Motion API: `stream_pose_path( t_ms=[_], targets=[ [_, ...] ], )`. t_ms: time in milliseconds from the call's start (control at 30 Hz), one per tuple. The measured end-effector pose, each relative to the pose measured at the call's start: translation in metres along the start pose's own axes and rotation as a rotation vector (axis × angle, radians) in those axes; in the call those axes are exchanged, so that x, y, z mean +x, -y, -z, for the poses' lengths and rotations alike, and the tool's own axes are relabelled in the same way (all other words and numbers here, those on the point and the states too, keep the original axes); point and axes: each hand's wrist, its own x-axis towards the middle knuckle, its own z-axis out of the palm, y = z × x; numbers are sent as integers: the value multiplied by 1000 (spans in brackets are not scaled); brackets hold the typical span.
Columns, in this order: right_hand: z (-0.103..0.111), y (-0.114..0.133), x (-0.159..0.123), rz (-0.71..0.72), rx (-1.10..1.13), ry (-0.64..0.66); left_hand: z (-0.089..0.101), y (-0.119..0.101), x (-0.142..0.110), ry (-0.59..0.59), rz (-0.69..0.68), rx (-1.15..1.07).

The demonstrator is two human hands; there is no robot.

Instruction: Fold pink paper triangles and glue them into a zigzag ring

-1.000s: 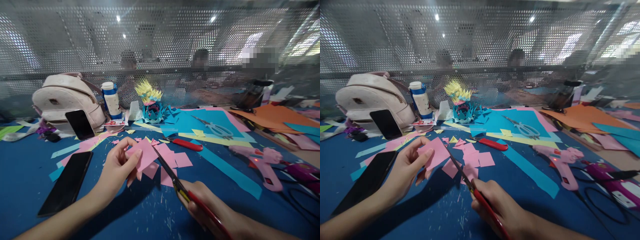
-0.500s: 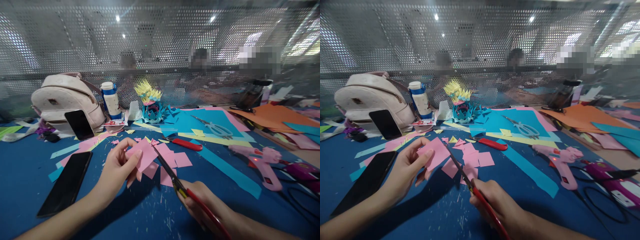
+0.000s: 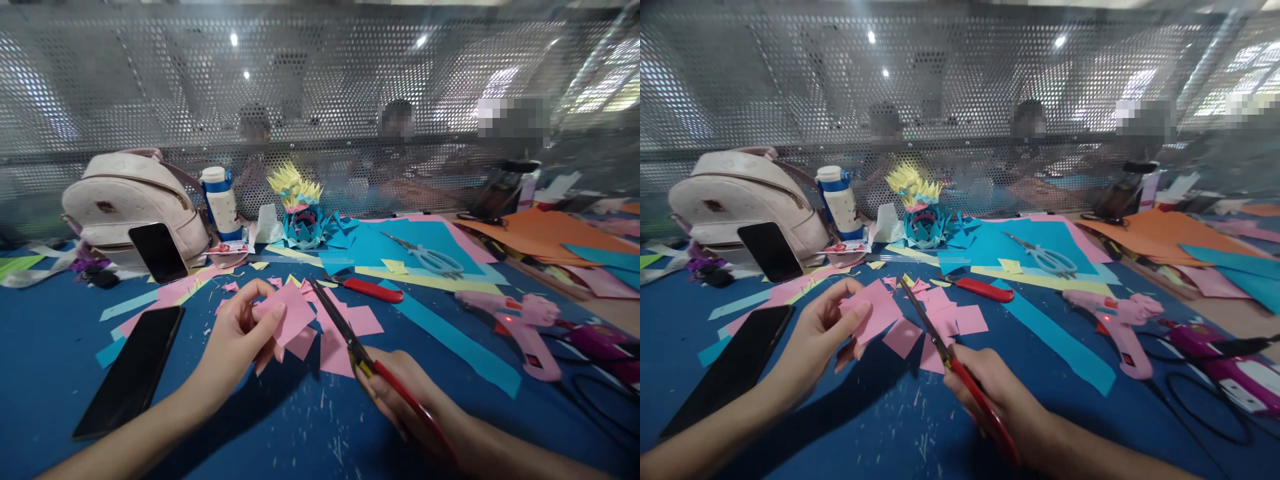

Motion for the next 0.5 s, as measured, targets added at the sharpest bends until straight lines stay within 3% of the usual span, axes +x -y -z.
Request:
stream_pose_path(
  t_ms=[133,233,367,500],
  targets=[
    [14,16,10,21,-199,-109,-6,13,-2,78,29,8],
    [39,34,19,59,-656,-333,-12,26,-8,172,76,61],
    [82,50,27,-30,-1174,-620,-16,42,-16,254,-16,182],
    [118,48,45,29,-1157,-662,-14,51,-20,266,-147,333]
  ],
)
